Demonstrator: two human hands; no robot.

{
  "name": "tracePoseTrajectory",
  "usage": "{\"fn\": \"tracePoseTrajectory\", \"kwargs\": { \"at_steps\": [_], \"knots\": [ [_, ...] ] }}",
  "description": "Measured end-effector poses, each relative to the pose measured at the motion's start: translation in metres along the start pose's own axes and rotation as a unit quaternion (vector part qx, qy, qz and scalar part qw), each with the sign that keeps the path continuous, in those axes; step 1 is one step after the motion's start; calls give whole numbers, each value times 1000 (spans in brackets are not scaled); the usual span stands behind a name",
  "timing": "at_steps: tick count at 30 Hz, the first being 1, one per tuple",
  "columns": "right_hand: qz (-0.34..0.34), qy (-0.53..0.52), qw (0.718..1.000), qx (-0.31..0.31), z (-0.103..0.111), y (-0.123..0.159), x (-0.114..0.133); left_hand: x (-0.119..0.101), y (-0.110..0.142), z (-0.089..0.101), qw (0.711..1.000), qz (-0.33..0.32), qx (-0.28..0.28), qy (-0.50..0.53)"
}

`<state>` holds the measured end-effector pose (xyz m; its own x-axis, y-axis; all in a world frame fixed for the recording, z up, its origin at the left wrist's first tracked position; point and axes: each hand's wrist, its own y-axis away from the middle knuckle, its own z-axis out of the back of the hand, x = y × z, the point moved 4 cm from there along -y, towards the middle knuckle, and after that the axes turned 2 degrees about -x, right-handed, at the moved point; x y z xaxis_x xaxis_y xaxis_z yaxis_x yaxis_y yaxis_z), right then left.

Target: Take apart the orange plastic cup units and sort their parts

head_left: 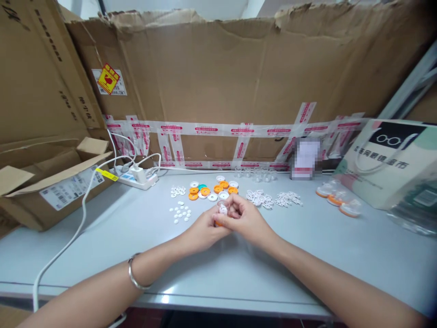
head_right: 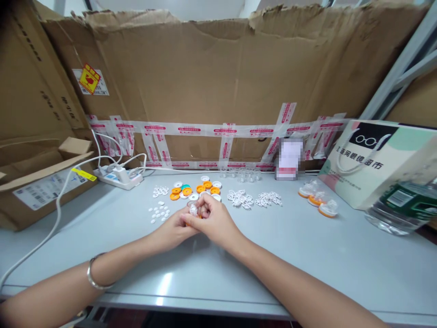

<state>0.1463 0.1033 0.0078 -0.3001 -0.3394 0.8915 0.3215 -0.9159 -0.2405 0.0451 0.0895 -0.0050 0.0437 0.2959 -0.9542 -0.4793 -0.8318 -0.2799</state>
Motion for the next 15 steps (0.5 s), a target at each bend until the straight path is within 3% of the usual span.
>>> {"fn": "tracePoseTrajectory", "kwargs": {
  "at_steps": [8, 13, 15],
  "knots": [
    [10, -14, 1000, 4, -4, 1, -4, 0, 2, 4, 998, 25, 55, -19],
    [43, -56, 992, 107, -4, 7, -7, 9, 7, 4, 990, 70, 124, -21],
    [60, -35, 991, 111, -2, 10, -6, 11, 8, 4, 989, 67, 129, -43]
  ]
}}
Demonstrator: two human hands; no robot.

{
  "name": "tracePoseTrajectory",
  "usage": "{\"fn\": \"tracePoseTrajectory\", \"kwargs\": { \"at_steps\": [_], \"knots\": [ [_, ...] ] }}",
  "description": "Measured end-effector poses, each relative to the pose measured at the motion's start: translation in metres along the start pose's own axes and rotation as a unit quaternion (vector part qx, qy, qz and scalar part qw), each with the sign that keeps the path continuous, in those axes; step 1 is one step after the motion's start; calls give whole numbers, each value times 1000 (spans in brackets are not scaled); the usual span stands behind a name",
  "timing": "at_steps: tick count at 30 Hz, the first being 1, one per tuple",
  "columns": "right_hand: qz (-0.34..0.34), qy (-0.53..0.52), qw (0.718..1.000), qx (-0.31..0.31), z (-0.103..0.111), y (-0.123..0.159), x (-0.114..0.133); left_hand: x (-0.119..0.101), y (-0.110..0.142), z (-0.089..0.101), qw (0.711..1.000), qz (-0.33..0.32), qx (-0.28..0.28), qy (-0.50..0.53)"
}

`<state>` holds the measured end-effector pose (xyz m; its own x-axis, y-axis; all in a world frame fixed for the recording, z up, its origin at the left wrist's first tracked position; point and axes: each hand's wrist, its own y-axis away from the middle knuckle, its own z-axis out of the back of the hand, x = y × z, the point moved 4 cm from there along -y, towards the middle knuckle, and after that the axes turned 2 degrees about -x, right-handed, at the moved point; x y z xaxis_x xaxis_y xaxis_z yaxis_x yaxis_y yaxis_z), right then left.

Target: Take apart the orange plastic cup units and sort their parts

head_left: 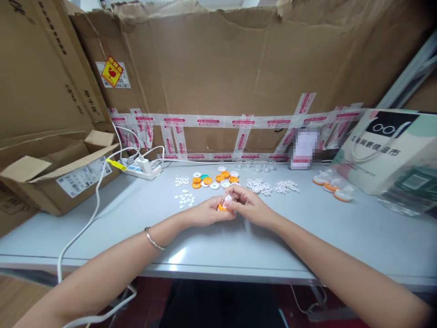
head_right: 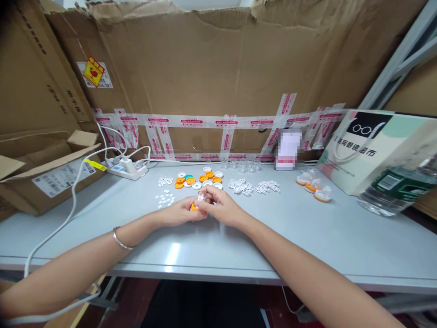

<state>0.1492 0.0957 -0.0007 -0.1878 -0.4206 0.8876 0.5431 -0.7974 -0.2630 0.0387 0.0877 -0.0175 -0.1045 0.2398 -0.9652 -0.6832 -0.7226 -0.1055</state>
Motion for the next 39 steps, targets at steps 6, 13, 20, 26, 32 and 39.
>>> {"fn": "tracePoseTrajectory", "kwargs": {
  "at_steps": [6, 13, 20, 26, 32, 39],
  "knots": [
    [-27, 214, 972, -89, 2, 5, 5, -4, 1, -6, 987, -48, -80, -127],
    [-81, 298, 946, -101, 6, 3, -1, 3, 2, 5, 940, -7, -194, -279],
    [-95, 288, 945, -125, 3, -3, -15, 13, 0, 16, 933, -8, -221, -285],
    [-70, 251, 956, -136, 1, -9, -22, 13, -1, 20, 923, -20, -247, -294],
    [-48, 215, 964, -146, 2, -10, -26, 16, -4, 21, 939, 32, -244, -239],
    [1, 259, 962, -90, -2, -9, -25, 21, -8, 21, 960, 12, -201, -194]
  ]
}}
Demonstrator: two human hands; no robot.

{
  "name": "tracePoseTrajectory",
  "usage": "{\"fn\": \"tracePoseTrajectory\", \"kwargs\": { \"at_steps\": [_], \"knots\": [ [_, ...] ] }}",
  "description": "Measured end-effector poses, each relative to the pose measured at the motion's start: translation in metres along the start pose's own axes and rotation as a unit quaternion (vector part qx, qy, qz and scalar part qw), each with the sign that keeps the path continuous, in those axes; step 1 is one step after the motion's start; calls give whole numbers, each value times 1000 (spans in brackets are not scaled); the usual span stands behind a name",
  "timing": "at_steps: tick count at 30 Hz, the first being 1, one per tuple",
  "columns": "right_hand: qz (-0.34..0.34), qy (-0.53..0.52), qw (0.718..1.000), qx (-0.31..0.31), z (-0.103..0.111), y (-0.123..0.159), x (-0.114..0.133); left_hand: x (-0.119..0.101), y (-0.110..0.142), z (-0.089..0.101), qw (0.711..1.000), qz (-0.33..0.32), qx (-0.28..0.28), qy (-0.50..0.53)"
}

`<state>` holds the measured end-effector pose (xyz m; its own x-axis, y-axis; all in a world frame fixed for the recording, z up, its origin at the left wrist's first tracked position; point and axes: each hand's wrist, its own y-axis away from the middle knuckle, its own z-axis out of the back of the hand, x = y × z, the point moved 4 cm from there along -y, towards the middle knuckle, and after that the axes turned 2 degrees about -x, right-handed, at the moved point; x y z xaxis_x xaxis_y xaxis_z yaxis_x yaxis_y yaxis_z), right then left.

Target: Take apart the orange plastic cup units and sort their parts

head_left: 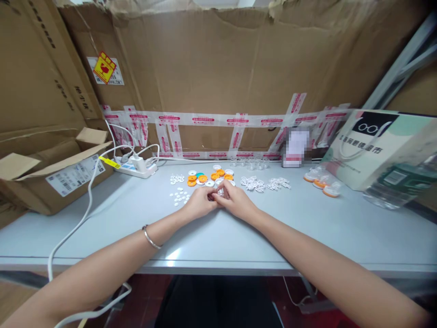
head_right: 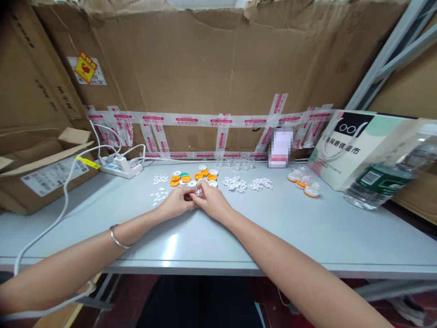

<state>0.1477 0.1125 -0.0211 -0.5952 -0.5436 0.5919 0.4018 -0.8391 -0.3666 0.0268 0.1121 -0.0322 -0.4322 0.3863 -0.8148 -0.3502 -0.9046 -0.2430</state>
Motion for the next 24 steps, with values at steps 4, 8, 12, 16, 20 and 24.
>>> {"fn": "tracePoseTrajectory", "kwargs": {
  "at_steps": [4, 8, 12, 16, 20, 24],
  "knots": [
    [70, 22, 997, 29, 9, -2, 9, 2, -1, -1, 1000, -5, 15, 11],
    [94, -17, 995, -38, 30, -5, 20, 0, -1, -2, 998, -11, 37, 44],
    [53, -10, 996, -75, 46, -6, 15, -1, 0, 0, 999, 0, 26, 46],
    [-60, 28, 983, -171, 82, -24, -21, -1, 1, 1, 999, 0, 24, 31],
    [-94, 235, 965, -72, 104, -60, -62, -1, 0, 3, 1000, -16, 19, -1],
    [-72, 305, 949, -23, 95, -83, -89, -1, 1, 6, 999, -27, 19, -20]
  ]
}}
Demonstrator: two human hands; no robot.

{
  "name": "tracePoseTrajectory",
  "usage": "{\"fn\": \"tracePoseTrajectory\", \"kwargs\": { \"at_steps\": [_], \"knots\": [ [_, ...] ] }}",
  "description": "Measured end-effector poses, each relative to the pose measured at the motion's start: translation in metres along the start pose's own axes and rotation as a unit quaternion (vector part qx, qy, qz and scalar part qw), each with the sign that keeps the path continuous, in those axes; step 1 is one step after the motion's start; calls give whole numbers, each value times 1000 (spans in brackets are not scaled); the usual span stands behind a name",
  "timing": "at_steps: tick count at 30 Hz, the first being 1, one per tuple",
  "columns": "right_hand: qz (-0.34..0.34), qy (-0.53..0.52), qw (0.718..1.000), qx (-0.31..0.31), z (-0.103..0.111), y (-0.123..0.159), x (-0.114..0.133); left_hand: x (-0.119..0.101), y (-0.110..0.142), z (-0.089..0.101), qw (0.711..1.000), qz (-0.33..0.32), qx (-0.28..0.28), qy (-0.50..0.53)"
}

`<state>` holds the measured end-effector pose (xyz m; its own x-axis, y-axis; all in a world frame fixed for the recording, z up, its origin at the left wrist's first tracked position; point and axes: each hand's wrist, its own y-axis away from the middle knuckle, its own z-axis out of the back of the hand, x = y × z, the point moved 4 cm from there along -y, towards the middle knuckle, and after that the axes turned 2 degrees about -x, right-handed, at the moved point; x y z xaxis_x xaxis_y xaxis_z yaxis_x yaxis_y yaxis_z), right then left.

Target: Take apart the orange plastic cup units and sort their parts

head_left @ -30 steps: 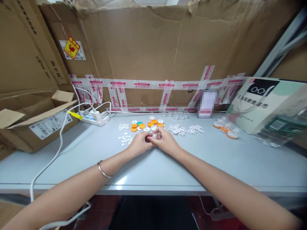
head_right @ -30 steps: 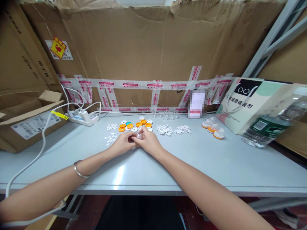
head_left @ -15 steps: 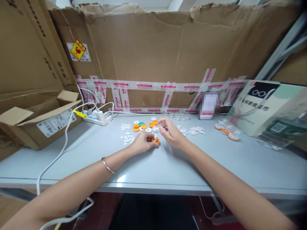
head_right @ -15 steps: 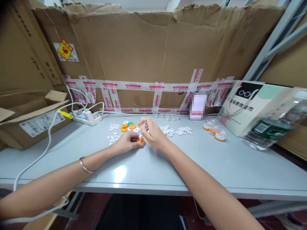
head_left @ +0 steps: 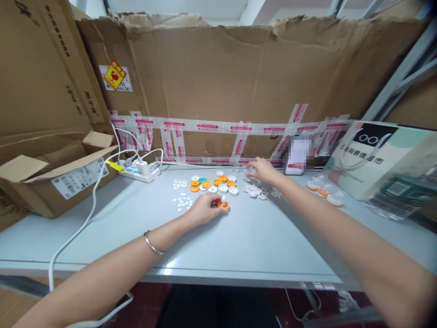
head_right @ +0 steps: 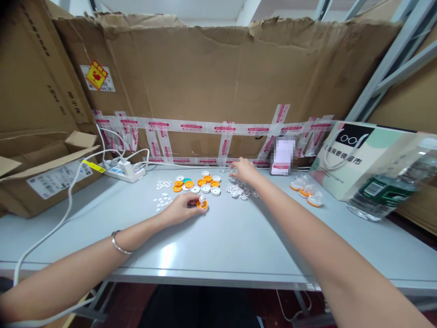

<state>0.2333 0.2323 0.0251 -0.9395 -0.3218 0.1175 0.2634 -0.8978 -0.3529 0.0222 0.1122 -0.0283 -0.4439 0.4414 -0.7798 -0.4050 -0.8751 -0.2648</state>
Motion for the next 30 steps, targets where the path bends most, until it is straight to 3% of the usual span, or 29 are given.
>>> {"fn": "tracePoseTrajectory", "kwargs": {
  "at_steps": [5, 10, 12, 15, 18, 22, 24, 28, 30],
  "knots": [
    [-2, 39, 999, -16, -20, -5, -3, 4, -1, 0, 1000, 11, 2, 3],
    [-18, 22, 997, -65, -9, 4, 10, 10, -1, 0, 997, 60, -26, 41],
    [28, -61, 996, -51, -3, 19, 33, 9, -1, -1, 998, 46, -22, 48],
    [145, -194, 968, 66, -2, 54, 76, 5, -1, 0, 999, 27, -29, 17],
    [210, -143, 964, 77, -5, 83, 104, 2, -1, -1, 999, 15, -34, -25],
    [237, -92, 966, 56, -16, 92, 114, 2, -1, -4, 998, 1, -43, -35],
    [234, -102, 966, 38, -16, 88, 114, 3, -2, -5, 999, 4, -42, -30],
    [126, -167, 974, -84, 9, 79, 107, 5, 0, -6, 998, 47, -32, 0],
    [99, -225, 964, -100, 21, 79, 109, 3, 1, -6, 998, 47, -29, 3]
  ]
}}
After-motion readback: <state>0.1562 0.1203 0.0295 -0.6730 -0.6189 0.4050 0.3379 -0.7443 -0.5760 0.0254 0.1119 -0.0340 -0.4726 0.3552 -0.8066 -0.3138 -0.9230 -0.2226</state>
